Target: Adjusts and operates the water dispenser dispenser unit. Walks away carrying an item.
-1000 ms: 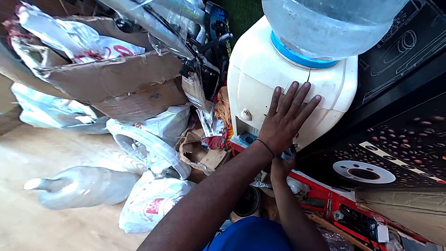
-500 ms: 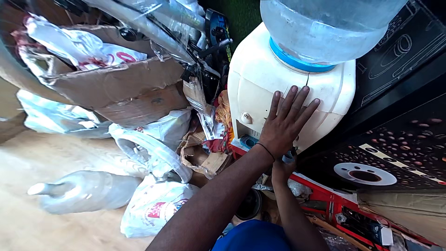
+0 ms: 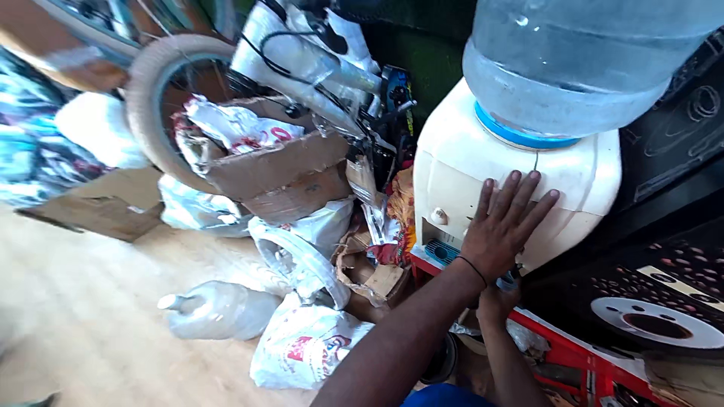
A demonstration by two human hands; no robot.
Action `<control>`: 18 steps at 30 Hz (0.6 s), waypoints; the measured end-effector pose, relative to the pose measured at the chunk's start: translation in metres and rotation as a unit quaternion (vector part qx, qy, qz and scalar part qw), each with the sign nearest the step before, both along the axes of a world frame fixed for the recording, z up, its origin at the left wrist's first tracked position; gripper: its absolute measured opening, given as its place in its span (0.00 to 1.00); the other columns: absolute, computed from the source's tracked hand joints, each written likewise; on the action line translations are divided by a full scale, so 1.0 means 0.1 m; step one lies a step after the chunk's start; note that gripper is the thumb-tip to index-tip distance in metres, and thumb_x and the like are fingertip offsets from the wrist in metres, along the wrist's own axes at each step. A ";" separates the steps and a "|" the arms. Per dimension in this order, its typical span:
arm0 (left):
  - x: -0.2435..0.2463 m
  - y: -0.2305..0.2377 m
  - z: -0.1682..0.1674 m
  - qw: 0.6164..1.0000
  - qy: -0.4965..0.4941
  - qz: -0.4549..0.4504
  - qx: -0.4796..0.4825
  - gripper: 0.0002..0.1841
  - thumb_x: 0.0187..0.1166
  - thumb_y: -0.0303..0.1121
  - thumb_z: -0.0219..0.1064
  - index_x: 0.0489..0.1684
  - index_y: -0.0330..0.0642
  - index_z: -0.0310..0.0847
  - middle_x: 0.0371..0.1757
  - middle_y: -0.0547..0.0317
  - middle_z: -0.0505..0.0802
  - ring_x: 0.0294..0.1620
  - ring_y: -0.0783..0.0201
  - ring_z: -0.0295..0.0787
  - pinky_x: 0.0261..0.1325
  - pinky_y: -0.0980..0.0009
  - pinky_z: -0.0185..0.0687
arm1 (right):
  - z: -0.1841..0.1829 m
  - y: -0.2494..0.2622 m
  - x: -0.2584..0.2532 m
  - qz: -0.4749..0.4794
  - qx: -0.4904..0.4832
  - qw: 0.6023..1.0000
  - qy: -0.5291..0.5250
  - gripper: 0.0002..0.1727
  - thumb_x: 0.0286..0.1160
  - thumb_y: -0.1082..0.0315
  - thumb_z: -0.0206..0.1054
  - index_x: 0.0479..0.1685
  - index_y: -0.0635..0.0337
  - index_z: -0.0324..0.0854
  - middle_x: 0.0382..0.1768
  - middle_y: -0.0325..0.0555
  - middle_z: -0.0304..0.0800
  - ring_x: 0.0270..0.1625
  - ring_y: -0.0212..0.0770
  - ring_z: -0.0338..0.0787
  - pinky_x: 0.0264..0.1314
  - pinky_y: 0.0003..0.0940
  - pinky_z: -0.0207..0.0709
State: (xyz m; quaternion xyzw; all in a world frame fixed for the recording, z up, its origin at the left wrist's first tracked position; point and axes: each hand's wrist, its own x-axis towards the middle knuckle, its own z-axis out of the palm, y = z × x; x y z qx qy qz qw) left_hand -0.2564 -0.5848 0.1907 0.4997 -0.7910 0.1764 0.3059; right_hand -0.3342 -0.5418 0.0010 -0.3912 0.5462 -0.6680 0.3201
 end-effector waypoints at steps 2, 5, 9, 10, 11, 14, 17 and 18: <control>0.00 0.01 0.01 1.000 -0.007 0.004 0.001 0.57 0.52 0.35 0.84 0.94 0.63 0.55 0.96 0.50 0.55 0.96 0.44 0.41 0.92 0.36 0.26 | 0.02 0.00 0.00 0.006 0.000 1.000 -0.005 0.46 0.47 0.73 0.83 0.75 0.65 0.67 0.55 0.48 0.88 0.56 0.37 0.90 0.61 0.39 0.86; 0.01 0.05 0.07 0.999 -0.035 0.008 0.014 0.57 0.54 0.39 0.82 0.94 0.62 0.53 0.97 0.50 0.49 0.97 0.44 0.34 0.93 0.35 0.22 | 0.08 0.00 0.03 -0.027 -0.032 0.999 0.012 0.44 0.46 0.72 0.84 0.71 0.76 0.69 0.55 0.56 0.89 0.55 0.41 0.92 0.58 0.33 0.88; 0.02 0.02 0.04 0.999 -0.039 0.011 0.017 0.58 0.54 0.37 0.84 0.94 0.65 0.53 0.97 0.52 0.49 0.97 0.47 0.35 0.93 0.36 0.25 | 1.44 0.30 0.16 -0.008 0.098 0.995 -0.034 0.38 0.41 0.85 0.75 0.65 0.85 0.71 0.52 0.59 0.87 0.51 0.31 0.87 0.58 0.19 0.79; 0.02 0.01 0.02 0.999 -0.039 0.011 0.012 0.57 0.54 0.37 0.83 0.94 0.64 0.53 0.97 0.50 0.50 0.97 0.46 0.35 0.92 0.35 0.25 | 1.54 0.34 0.20 -0.014 0.063 0.997 -0.034 0.37 0.43 0.84 0.75 0.63 0.87 0.71 0.50 0.60 0.87 0.50 0.29 0.87 0.57 0.17 0.78; 0.02 0.00 0.01 0.999 -0.038 0.011 0.009 0.58 0.53 0.36 0.84 0.94 0.64 0.54 0.97 0.50 0.50 0.97 0.46 0.36 0.92 0.35 0.26 | 1.70 0.38 0.22 -0.007 0.055 0.998 -0.038 0.36 0.45 0.86 0.75 0.63 0.89 0.71 0.50 0.61 0.86 0.49 0.29 0.85 0.57 0.16 0.77; 0.02 0.01 0.00 0.999 -0.036 0.009 0.013 0.59 0.51 0.37 0.85 0.94 0.63 0.54 0.97 0.48 0.50 0.97 0.45 0.36 0.92 0.35 0.25 | 1.75 0.40 0.19 0.002 0.078 0.996 -0.054 0.36 0.44 0.86 0.76 0.63 0.86 0.73 0.51 0.57 0.88 0.51 0.26 0.85 0.59 0.16 0.76; 0.01 0.01 0.00 0.999 -0.034 0.010 0.020 0.59 0.49 0.39 0.87 0.93 0.62 0.55 0.97 0.48 0.50 0.97 0.45 0.35 0.92 0.35 0.23 | 0.70 0.04 0.22 -0.088 -0.253 0.961 0.068 0.37 0.51 0.67 0.77 0.56 0.91 0.71 0.45 0.56 0.89 0.51 0.23 0.87 0.53 0.07 0.76; 0.00 0.02 -0.01 0.999 -0.029 0.008 0.024 0.59 0.49 0.40 0.87 0.93 0.62 0.56 0.97 0.47 0.50 0.97 0.44 0.35 0.92 0.34 0.24 | 1.08 0.28 0.15 -0.010 -0.081 0.997 0.010 0.37 0.50 0.74 0.79 0.63 0.86 0.69 0.51 0.52 0.87 0.53 0.22 0.85 0.59 0.13 0.75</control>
